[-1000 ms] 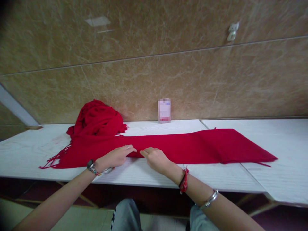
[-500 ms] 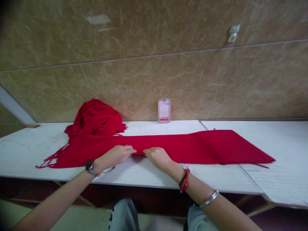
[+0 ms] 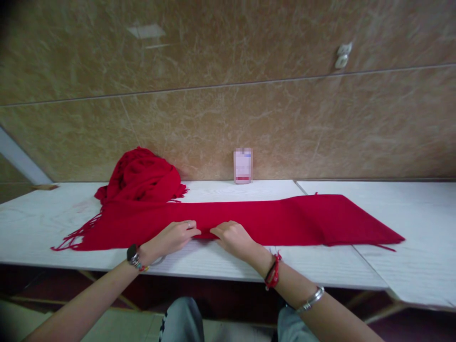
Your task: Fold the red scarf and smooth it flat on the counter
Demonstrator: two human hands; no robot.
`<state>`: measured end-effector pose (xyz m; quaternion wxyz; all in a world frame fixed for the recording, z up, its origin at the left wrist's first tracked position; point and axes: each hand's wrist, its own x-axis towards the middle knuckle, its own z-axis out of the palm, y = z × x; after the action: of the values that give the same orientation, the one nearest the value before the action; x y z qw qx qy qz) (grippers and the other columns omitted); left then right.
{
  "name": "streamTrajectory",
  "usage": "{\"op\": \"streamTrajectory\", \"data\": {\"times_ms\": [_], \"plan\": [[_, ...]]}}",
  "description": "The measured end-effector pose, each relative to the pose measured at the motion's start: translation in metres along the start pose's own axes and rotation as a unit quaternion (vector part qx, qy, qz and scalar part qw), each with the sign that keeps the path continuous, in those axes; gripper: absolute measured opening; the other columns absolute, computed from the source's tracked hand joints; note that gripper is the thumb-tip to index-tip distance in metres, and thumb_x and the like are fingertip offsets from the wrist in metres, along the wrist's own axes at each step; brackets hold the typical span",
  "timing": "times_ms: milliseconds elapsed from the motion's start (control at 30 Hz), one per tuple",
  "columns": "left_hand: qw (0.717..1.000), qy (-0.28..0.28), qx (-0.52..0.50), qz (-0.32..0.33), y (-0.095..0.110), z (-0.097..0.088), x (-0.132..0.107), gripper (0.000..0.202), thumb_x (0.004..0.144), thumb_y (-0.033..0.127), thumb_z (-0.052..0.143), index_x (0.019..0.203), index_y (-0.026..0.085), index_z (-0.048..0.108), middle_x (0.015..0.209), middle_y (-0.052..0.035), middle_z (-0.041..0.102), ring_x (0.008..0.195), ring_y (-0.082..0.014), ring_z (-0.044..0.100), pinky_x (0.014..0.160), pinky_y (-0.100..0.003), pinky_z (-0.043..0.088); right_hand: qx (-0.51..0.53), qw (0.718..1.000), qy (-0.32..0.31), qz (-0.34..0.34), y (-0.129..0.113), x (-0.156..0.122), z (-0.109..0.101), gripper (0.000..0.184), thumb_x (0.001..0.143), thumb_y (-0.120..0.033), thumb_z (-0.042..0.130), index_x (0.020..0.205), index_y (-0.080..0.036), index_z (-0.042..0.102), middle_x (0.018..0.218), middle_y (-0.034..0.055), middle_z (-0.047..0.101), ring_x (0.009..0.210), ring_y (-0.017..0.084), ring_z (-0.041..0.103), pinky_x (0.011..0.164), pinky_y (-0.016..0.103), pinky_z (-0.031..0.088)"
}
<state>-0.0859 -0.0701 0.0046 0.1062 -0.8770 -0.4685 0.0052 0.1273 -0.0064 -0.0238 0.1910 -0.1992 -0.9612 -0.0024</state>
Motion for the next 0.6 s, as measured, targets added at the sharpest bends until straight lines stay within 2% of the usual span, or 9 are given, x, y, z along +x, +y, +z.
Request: {"op": "streamTrajectory", "data": {"times_ms": [100, 200, 267, 367, 433, 500, 600], "plan": [[1.000, 0.010, -0.024, 0.008, -0.003, 0.007, -0.003, 0.022, 0.088, 0.014, 0.043, 0.102, 0.020, 0.058, 0.095, -0.0030, 0.057, 0.086, -0.0154, 0.055, 0.075, -0.025, 0.043, 0.016, 0.999, 0.023, -0.035, 0.000, -0.003, 0.002, 0.022, 0.085, -0.017, 0.050, 0.103, -0.017, 0.064, 0.100, 0.0085, 0.067, 0.091, 0.017, 0.060, 0.080, 0.029, 0.045], [0.998, 0.030, -0.056, 0.009, -0.005, 0.012, -0.004, 0.022, 0.089, 0.018, 0.043, 0.104, 0.020, 0.059, 0.098, -0.0040, 0.058, 0.090, -0.0155, 0.055, 0.082, -0.027, 0.043, 0.019, 0.999, 0.028, -0.039, 0.000, -0.003, 0.002, 0.022, 0.085, -0.015, 0.049, 0.101, -0.017, 0.065, 0.100, 0.0084, 0.067, 0.090, 0.017, 0.061, 0.080, 0.030, 0.047], [0.997, 0.037, -0.072, 0.010, -0.007, 0.014, -0.004, 0.024, 0.088, 0.021, 0.046, 0.109, 0.021, 0.058, 0.108, -0.0053, 0.057, 0.100, -0.0170, 0.052, 0.090, -0.031, 0.039, 0.028, 0.998, 0.032, -0.045, 0.000, -0.003, 0.001, 0.023, 0.085, -0.015, 0.049, 0.102, -0.017, 0.065, 0.102, 0.0089, 0.067, 0.090, 0.017, 0.062, 0.081, 0.030, 0.047], [0.996, 0.014, -0.091, 0.019, -0.012, 0.014, -0.002, 0.039, 0.087, 0.030, 0.049, 0.126, 0.027, 0.046, 0.135, -0.0061, 0.042, 0.125, -0.0217, 0.034, 0.103, -0.041, 0.026, 0.042, 0.997, 0.041, -0.050, 0.000, -0.003, 0.001, 0.024, 0.085, -0.014, 0.049, 0.104, -0.015, 0.064, 0.104, 0.0100, 0.066, 0.093, 0.017, 0.061, 0.084, 0.029, 0.047], [0.994, -0.019, -0.105, 0.018, -0.016, 0.016, -0.001, 0.048, 0.089, 0.036, 0.046, 0.134, 0.028, 0.034, 0.143, -0.0060, 0.031, 0.132, -0.0221, 0.022, 0.105, -0.044, 0.020, 0.047, 0.997, 0.046, -0.050, 0.000, -0.004, 0.001, 0.025, 0.085, -0.014, 0.050, 0.104, -0.014, 0.064, 0.104, 0.0109, 0.066, 0.095, 0.017, 0.061, 0.085, 0.029, 0.046], [0.993, -0.040, -0.112, 0.010, -0.018, 0.017, 0.000, 0.049, 0.090, 0.038, 0.041, 0.137, 0.028, 0.028, 0.145, -0.0060, 0.028, 0.134, -0.0212, 0.018, 0.106, -0.044, 0.018, 0.049, 0.996, 0.049, -0.054, 0.000, -0.005, 0.001, 0.025, 0.085, -0.014, 0.049, 0.105, -0.014, 0.064, 0.105, 0.0113, 0.066, 0.096, 0.017, 0.060, 0.086, 0.030, 0.046], [0.994, -0.034, -0.103, 0.012, -0.017, 0.017, 0.000, 0.048, 0.091, 0.038, 0.042, 0.136, 0.027, 0.030, 0.144, -0.0066, 0.029, 0.133, -0.0214, 0.021, 0.106, -0.044, 0.019, 0.055, 0.995, 0.050, -0.068, 0.000, -0.006, 0.001, 0.023, 0.085, -0.014, 0.049, 0.102, -0.015, 0.065, 0.104, 0.0105, 0.066, 0.094, 0.017, 0.061, 0.085, 0.030, 0.046]]}}
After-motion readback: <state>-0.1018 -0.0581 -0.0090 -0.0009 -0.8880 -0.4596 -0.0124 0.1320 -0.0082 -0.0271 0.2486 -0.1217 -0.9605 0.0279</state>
